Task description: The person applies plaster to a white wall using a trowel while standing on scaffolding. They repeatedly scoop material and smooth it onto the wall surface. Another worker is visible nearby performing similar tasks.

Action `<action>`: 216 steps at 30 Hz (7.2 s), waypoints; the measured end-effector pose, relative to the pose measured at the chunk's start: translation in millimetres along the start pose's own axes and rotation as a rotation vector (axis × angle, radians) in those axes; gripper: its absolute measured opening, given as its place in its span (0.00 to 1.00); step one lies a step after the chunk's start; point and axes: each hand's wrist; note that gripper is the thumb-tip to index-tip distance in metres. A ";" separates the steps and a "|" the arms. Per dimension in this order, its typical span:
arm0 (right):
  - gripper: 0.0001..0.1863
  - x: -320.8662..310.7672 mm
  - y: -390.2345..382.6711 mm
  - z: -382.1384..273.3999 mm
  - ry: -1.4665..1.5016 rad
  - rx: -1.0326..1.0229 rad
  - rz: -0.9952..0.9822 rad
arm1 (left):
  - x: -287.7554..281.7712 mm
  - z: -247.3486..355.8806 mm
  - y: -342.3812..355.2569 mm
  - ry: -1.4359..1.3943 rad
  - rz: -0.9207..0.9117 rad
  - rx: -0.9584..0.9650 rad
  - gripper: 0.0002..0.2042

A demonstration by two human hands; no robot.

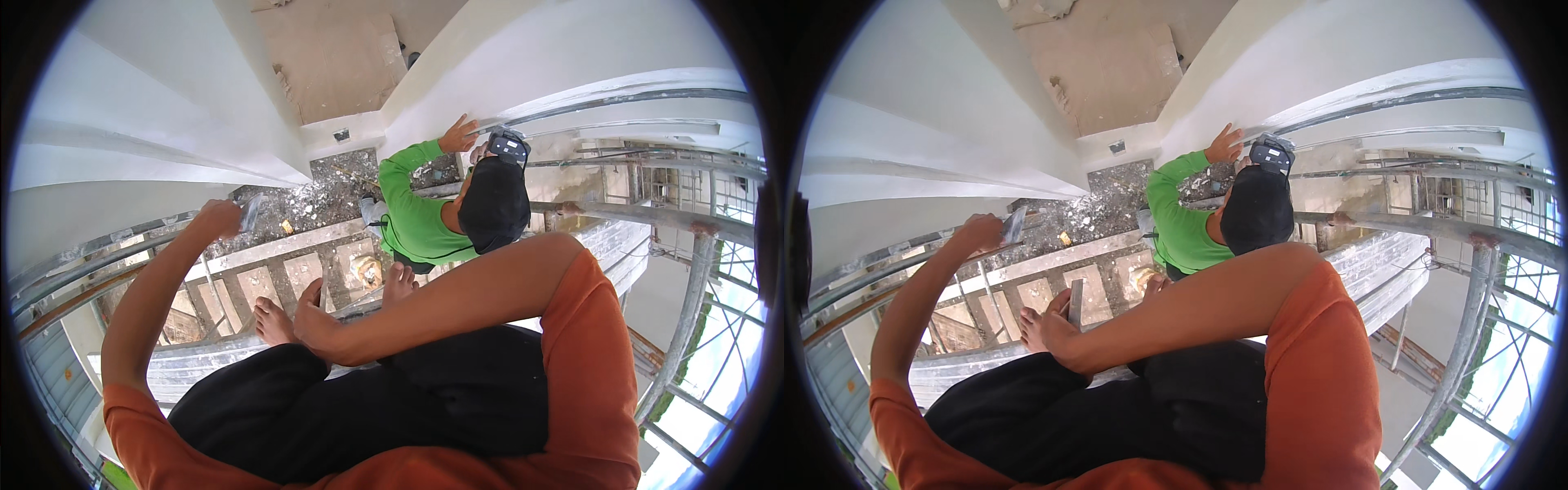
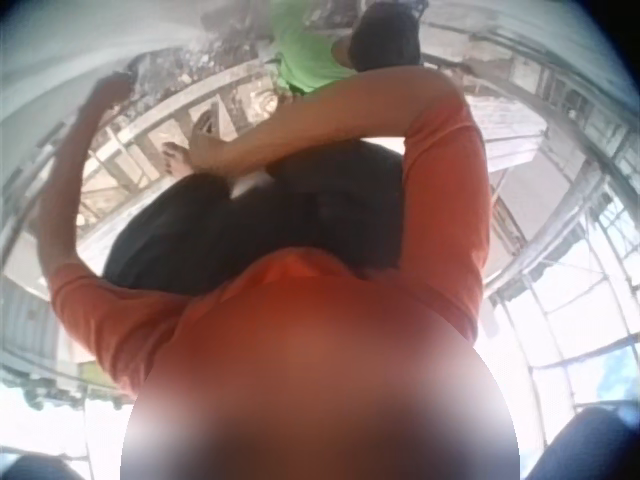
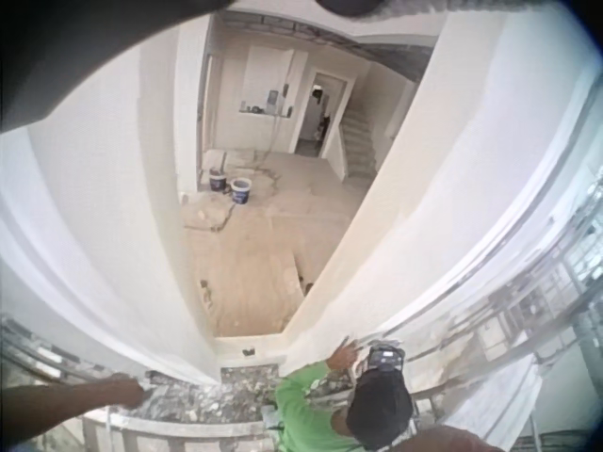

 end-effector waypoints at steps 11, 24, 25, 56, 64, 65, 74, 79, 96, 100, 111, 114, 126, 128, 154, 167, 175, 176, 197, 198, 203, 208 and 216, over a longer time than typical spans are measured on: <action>0.20 -0.4 -7.1 -8.9 0.136 0.036 -0.235 | -43.0 19.5 -4.5 0.063 -0.052 0.081 0.09; 0.17 1.5 18.1 -5.7 -0.056 0.065 -0.236 | -18.9 -0.4 11.6 -0.018 0.071 0.062 0.14; 0.17 2.2 19.8 -5.8 -0.058 0.077 -0.251 | -21.2 3.3 11.9 0.000 0.052 0.050 0.14; 0.17 -9.6 -24.2 -52.2 0.087 0.205 -0.267 | -53.9 12.1 -16.4 -0.236 -0.071 0.040 0.14; 0.18 -24.7 -27.4 -43.1 0.069 0.234 -0.224 | -59.9 18.9 -7.1 -0.028 0.109 0.111 0.14; 0.19 -25.8 -30.6 -40.5 0.106 0.225 -0.266 | -64.0 21.0 -8.8 -0.072 0.064 0.103 0.14; 0.18 -16.4 -33.8 -43.9 0.399 0.311 -0.338 | -35.3 12.6 15.5 0.119 0.101 0.162 0.13; 0.20 -1.9 -27.7 -48.1 0.288 0.310 -0.165 | -55.1 12.9 14.2 0.044 0.149 0.145 0.12; 0.20 -18.3 -9.4 -46.5 0.041 0.259 -0.310 | -39.3 5.5 9.2 -0.057 0.148 0.136 0.13; 0.20 -19.5 -9.4 -39.6 0.048 0.191 -0.328 | -31.7 2.3 14.8 -0.005 0.159 0.145 0.14; 0.24 -17.9 -15.1 -36.3 -0.013 0.255 -0.433 | -29.3 -0.9 15.6 -0.059 0.018 0.065 0.12; 0.25 -34.1 -2.7 -28.2 0.167 0.289 -0.636 | -15.1 -8.0 22.2 -0.025 0.070 0.077 0.13; 0.19 3.4 14.8 -44.6 0.299 0.357 -0.375 | -20.5 3.6 10.9 0.036 -0.025 0.069 0.16; 0.18 10.4 21.3 -39.7 0.366 0.419 -0.329 | -30.1 18.2 31.6 0.077 -0.056 0.147 0.17; 0.10 13.9 80.7 -40.8 0.242 0.177 -0.048 | -6.6 -5.2 5.8 0.147 -0.124 0.098 0.20; 0.09 27.8 100.4 -47.4 0.203 0.041 -0.043 | -53.6 -7.1 -1.1 -0.082 -0.167 0.026 0.17; 0.10 61.6 129.3 -49.8 0.057 -0.056 0.017 | -13.2 -6.6 3.2 0.273 -0.072 0.226 0.17; 0.10 76.3 149.3 -51.3 -0.001 -0.060 0.039 | -15.2 -2.6 6.5 0.241 -0.073 0.230 0.17; 0.09 296.9 394.9 -100.3 -2.339 0.649 -0.458 | 40.9 -39.1 -2.2 0.085 -0.070 0.076 0.19; 0.09 276.7 356.3 -81.4 -2.153 0.543 -0.205 | 31.8 -35.8 2.3 0.095 -0.069 0.123 0.20; 0.07 68.3 110.7 -41.2 0.211 -0.133 0.141 | 80.1 -69.8 -10.1 0.015 -0.094 0.003 0.19; 0.10 -9.8 13.3 9.3 0.558 0.032 0.042 | 27.0 -68.4 -6.5 0.009 -0.074 0.029 0.13; 0.11 -43.7 -7.6 84.6 0.576 0.264 -0.360 | -10.6 -31.8 21.5 0.268 -0.132 0.151 0.16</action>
Point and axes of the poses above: each hand's wrist, its own y-axis towards the middle knuckle, its own x-axis out of the palm, z = x × y, and after that the axes turned 10 degrees about y, right-handed
